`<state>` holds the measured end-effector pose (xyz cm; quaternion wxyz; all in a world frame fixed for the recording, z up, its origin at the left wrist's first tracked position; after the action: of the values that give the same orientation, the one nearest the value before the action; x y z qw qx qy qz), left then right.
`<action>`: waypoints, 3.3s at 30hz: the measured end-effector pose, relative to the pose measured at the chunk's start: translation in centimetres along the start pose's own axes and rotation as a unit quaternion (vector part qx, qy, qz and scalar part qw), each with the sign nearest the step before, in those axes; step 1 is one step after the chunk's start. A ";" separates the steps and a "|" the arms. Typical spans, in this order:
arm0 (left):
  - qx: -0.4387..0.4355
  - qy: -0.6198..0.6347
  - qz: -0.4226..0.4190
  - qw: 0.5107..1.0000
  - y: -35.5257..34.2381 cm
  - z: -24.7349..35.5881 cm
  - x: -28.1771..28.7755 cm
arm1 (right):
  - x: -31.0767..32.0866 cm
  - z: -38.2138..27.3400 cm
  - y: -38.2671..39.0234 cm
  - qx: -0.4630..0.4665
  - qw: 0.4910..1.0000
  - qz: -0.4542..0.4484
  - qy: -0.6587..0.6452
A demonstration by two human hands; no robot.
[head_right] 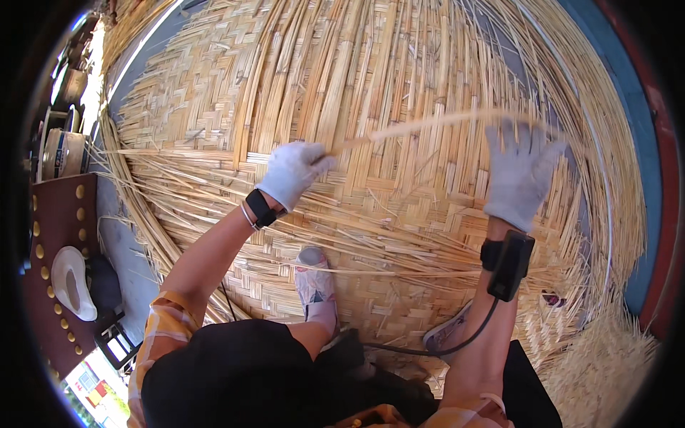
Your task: The recorder is weaving a large mat from long strips of bamboo or similar plant material.
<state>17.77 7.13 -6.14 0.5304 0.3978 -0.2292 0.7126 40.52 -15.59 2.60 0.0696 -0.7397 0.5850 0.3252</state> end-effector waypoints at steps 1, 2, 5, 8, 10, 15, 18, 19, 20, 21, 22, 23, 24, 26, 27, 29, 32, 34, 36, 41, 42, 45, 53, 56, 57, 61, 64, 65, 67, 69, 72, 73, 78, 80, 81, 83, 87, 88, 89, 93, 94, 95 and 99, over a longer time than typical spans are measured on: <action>0.163 0.141 0.057 0.975 0.7 -1.5 0.1 | -2.6 -0.3 -0.2 0.036 0.972 -0.125 0.196; 0.240 0.367 0.165 0.883 1.3 -2.6 0.3 | -5.2 0.8 0.3 0.065 0.888 -0.282 0.358; 0.367 0.526 0.303 0.705 3.2 -4.6 0.2 | -6.5 9.8 -0.9 -0.047 0.788 -0.197 0.582; 0.298 0.513 0.231 0.771 2.8 -4.6 -0.1 | -5.7 15.1 -2.4 0.005 0.660 -0.163 0.733; 0.227 0.346 0.204 0.887 2.2 -4.3 0.3 | -4.6 17.3 -3.7 -0.043 0.549 -0.100 0.829; 0.110 0.233 0.105 0.960 -1.2 -4.2 -0.7 | -4.2 16.9 -2.3 0.012 0.612 -0.113 0.783; 0.082 0.078 0.098 0.989 -2.7 -4.5 -0.5 | -3.2 16.5 -1.2 -0.059 0.778 -0.102 0.617; 0.026 -0.038 0.111 0.993 -2.9 -3.9 -0.3 | -3.3 16.5 -1.1 -0.050 0.794 -0.123 0.593; -0.032 -0.132 0.059 0.989 -2.9 -3.6 -0.6 | -3.0 17.0 -1.2 -0.112 0.831 -0.122 0.531; -0.055 -0.137 0.081 0.986 -2.8 -3.5 -0.3 | -2.7 17.5 -1.2 -0.173 0.860 -0.121 0.465; 0.100 0.149 0.123 0.976 -2.3 -5.5 -0.5 | -2.9 17.6 -1.5 -0.174 0.861 -0.120 0.463; 0.231 0.425 0.146 0.863 -1.7 -6.9 -1.7 | -3.2 17.7 -1.7 -0.165 0.832 -0.141 0.511; 0.158 0.386 0.140 0.898 -1.7 -6.7 -1.2 | -3.4 17.6 -1.8 -0.141 0.794 -0.137 0.575; 0.129 0.338 0.116 0.925 -2.2 -7.2 -1.2 | -4.3 17.2 -1.4 -0.120 0.806 -0.168 0.554; 0.119 0.291 0.075 0.946 -2.6 -7.4 -1.4 | -4.4 16.7 -1.1 -0.101 0.793 -0.153 0.581; -0.006 0.125 0.074 0.989 -3.7 -7.0 -0.8 | -4.9 16.4 -0.5 -0.185 0.884 -0.182 0.389; -0.096 0.101 0.007 0.990 -4.8 -6.4 -1.6 | -5.2 16.8 -0.2 -0.406 0.906 -0.121 -0.007; -0.079 0.242 -0.020 0.967 -4.8 -6.4 -2.2 | -6.4 17.6 -1.1 -0.438 0.882 -0.172 0.037; 0.134 0.514 0.008 0.847 -4.0 -7.9 -3.3 | -7.0 19.4 -1.8 -0.485 0.838 -0.191 0.159; -0.035 0.208 0.033 0.977 -4.1 -6.7 -2.1 | -7.9 21.0 -3.1 -0.485 0.804 -0.259 0.227; -0.031 0.108 0.011 0.994 -4.2 -6.5 -2.1 | -7.7 21.1 -3.2 -0.480 0.802 -0.262 0.241; 0.016 0.173 -0.008 0.985 -4.6 -5.9 -1.2 | -8.0 20.7 -3.7 -0.398 0.795 -0.326 0.321; -0.013 0.129 -0.218 0.967 -4.6 -5.9 -1.1 | -4.5 16.2 1.3 -0.149 0.969 -0.124 0.151; -0.080 0.150 -0.214 0.962 -4.0 -6.3 -1.9 | 0.1 15.6 3.6 -0.072 0.972 0.080 0.209; -0.071 0.147 -0.220 0.962 -3.9 -6.4 -2.3 | 2.1 15.6 4.1 -0.081 0.943 0.186 0.265; 0.043 0.101 -0.148 0.983 -3.8 -6.3 -3.2 | 2.5 15.1 2.6 0.076 0.878 0.072 0.467; 0.058 0.016 -0.076 0.995 -2.9 -5.4 -3.0 | 3.1 14.4 4.5 0.113 0.793 0.085 0.592; 0.047 0.006 -0.034 0.998 -2.9 -5.2 -2.5 | 3.5 14.3 5.0 0.068 0.812 0.079 0.575; -0.013 0.069 -0.115 0.991 -3.3 -4.8 -2.7 | 3.4 13.4 5.5 0.021 0.829 0.075 0.554; -0.068 0.263 -0.058 0.961 -4.3 -4.0 -1.6 | 1.9 9.3 5.0 0.213 0.835 0.035 0.506; 0.193 0.323 -0.083 0.923 -3.9 -5.1 -2.2 | 5.2 4.1 3.0 -0.013 0.993 0.062 -0.103; 0.193 0.301 -0.044 0.933 -4.0 -4.6 -2.0 | 5.7 2.4 3.0 -0.056 0.980 0.053 -0.185; 0.180 0.049 0.015 0.982 -3.9 -3.5 -1.1 | 6.3 -1.4 5.9 -0.061 0.993 -0.102 -0.013; 0.181 0.033 0.031 0.982 -4.1 -3.9 -1.4 | 7.3 -2.5 7.2 0.025 0.990 -0.010 0.139; 0.193 0.098 0.033 0.976 -4.4 -4.4 -1.8 | 7.4 -2.4 7.5 0.020 0.988 0.007 0.151; 0.200 0.163 0.031 0.966 -4.7 -4.8 -2.8 | 8.3 -2.0 7.8 0.006 0.982 0.107 0.159; 0.222 0.221 0.071 0.947 -4.4 -4.3 -3.1 | 8.7 1.1 7.0 -0.067 0.960 0.140 0.233; 0.222 0.163 0.068 0.959 -4.2 -3.8 -2.7 | 8.9 2.2 6.8 -0.095 0.957 0.145 0.231; 0.232 0.110 0.058 0.965 -4.0 -3.3 -2.3 | 9.4 3.1 6.8 -0.131 0.948 0.172 0.232; 0.089 -0.200 0.319 0.922 -4.0 1.3 1.6 | 9.5 3.9 6.5 -0.111 0.960 0.152 0.206; 0.085 -0.074 0.245 0.963 -4.9 1.3 0.9 | 9.4 3.6 6.6 -0.093 0.962 0.139 0.215; 0.096 0.055 0.151 0.982 -5.8 1.4 -0.3 | 9.3 3.3 6.7 -0.074 0.961 0.137 0.229; 0.199 -0.086 0.019 0.976 -8.0 2.1 -1.8 | 8.8 2.3 8.0 -0.063 0.957 0.129 0.251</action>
<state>26.13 7.22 -7.13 0.4054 0.5507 -0.1350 0.7170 33.26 -24.13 -1.98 -0.1685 -0.7187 0.6524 0.1716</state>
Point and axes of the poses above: each hand's wrist, its own y-axis away from the middle knuckle, its own x-axis out of the back of the hand, z = x × y, the point moved 5 cm from there along -y, towards the middle knuckle, and after that the axes turned 7 degrees about -x, right-handed, at the moved point
